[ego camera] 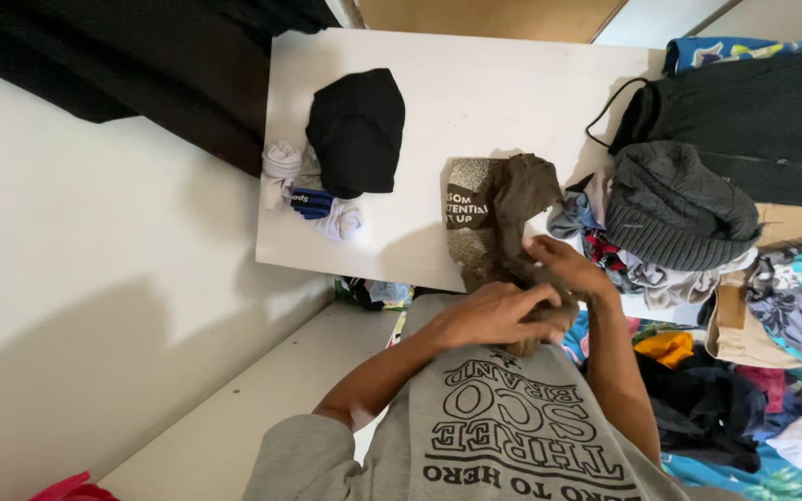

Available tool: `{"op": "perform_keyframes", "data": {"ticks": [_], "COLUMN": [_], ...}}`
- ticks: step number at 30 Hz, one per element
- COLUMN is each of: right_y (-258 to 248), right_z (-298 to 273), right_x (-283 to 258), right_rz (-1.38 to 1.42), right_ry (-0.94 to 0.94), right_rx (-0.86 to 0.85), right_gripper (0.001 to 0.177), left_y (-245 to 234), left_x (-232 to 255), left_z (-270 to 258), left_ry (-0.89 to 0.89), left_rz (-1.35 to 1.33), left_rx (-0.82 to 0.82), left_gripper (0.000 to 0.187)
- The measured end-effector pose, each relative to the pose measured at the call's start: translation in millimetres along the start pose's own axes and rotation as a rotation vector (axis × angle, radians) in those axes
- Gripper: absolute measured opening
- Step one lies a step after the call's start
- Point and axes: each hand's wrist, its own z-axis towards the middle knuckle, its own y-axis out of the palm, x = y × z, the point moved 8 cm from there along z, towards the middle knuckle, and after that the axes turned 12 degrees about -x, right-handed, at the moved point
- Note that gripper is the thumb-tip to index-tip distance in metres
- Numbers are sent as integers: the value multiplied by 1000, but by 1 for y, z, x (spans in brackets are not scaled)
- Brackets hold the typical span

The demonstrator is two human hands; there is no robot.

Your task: The person folds several items of clothing, including t-shirts, socks, a beanie, and underwear, by hand on a white surface and places them into a stack.

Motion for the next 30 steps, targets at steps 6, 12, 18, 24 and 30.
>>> {"op": "perform_keyframes", "data": {"ticks": [6,12,18,24,30], "right_y": [27,40,48,15,14], "right_z": [-21,-32,-49,-59,-43], "right_x": [-9,-61,-64,-29,-31], "right_rz": [403,281,258,497,252], "right_ry": [95,-162,-175,-134,-163], "right_rx": [68,-157,-332,-100,-69], "right_gripper": [19,15,25,37,37], "left_y": [-3,-37,-53,-41,-26], "left_x": [-103,-181,-163,-149,-108], "left_z": [11,0,-2,-33,-7], "left_ry": [-273,-642,-257,-270,104], "left_rz": [-127,-308,-367,-431,-307], "left_rx": [198,578,622,470,396], "left_gripper": [43,46,24,19,22]}}
